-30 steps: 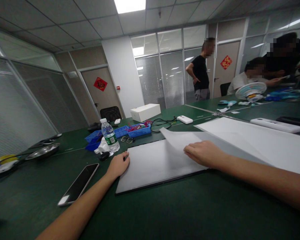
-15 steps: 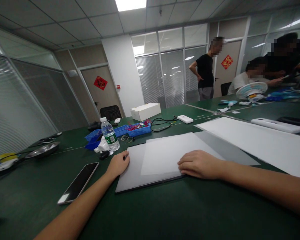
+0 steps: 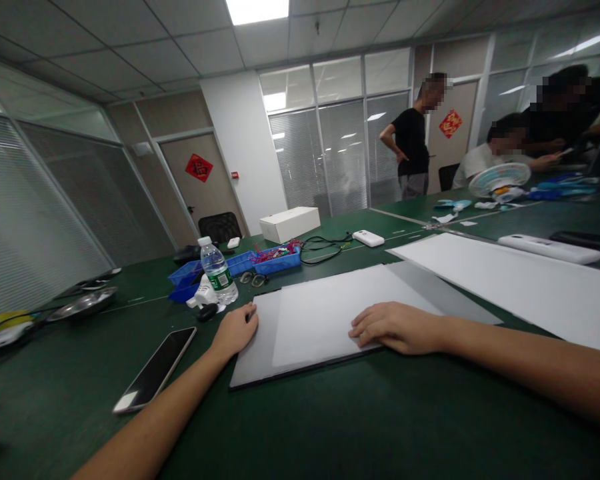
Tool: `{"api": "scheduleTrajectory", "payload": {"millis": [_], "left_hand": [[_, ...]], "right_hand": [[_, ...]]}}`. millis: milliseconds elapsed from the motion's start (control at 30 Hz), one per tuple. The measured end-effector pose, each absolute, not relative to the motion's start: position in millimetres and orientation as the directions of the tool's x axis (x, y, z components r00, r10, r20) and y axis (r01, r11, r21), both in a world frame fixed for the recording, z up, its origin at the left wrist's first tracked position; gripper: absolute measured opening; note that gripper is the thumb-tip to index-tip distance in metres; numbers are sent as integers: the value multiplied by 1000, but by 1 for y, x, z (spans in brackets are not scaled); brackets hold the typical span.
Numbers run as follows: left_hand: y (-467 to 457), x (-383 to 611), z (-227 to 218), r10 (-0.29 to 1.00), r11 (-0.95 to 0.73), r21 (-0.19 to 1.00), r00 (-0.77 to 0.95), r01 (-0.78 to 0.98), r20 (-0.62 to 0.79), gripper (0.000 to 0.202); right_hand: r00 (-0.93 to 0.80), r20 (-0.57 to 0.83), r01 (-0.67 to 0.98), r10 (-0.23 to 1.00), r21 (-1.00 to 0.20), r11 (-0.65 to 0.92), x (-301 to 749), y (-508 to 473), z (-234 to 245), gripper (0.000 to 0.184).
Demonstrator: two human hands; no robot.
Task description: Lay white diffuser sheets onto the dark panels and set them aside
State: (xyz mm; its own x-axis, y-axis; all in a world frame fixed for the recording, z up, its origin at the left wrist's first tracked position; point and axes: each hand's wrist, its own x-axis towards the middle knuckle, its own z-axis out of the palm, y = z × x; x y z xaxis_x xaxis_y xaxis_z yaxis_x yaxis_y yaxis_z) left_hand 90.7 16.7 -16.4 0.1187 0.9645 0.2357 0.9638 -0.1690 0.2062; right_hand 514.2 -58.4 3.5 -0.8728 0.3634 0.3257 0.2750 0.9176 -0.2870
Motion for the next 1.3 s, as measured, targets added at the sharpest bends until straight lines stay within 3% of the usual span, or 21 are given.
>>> {"api": "scheduleTrajectory", "payload": {"millis": [367, 433, 533, 600, 700, 833, 933, 1300], "left_hand": [[20, 90, -18, 963, -177, 206, 127, 962, 236, 53], [20, 90, -18, 962, -181, 202, 131, 963, 238, 53], [20, 90, -19, 960, -186, 195, 136, 963, 243, 53], [21, 90, -20, 957, -191, 187, 141, 963, 252, 52], [21, 89, -21, 952, -200, 178, 149, 963, 266, 51], [20, 89, -20, 954, -199, 180, 148, 963, 261, 51], [18, 90, -17, 959, -189, 189, 140, 964, 245, 52], [12, 93, -12, 960, -178, 244, 113, 953, 258, 57]], "right_hand": [[-884, 293, 237, 365, -392, 889, 516, -63, 6, 52], [-881, 290, 263, 375, -361, 895, 517, -63, 7, 50], [-825, 327, 413, 460, -208, 887, 523, -58, 7, 41], [-722, 367, 604, 587, -79, 793, 529, -51, 8, 40], [-451, 343, 886, 824, 59, 460, 541, -38, 11, 47], [-175, 261, 982, 949, 115, 150, 560, -25, 8, 60], [-120, 214, 989, 970, 114, 97, 568, -20, 2, 63], [-147, 166, 987, 975, 95, 133, 549, -26, 3, 74]]}}
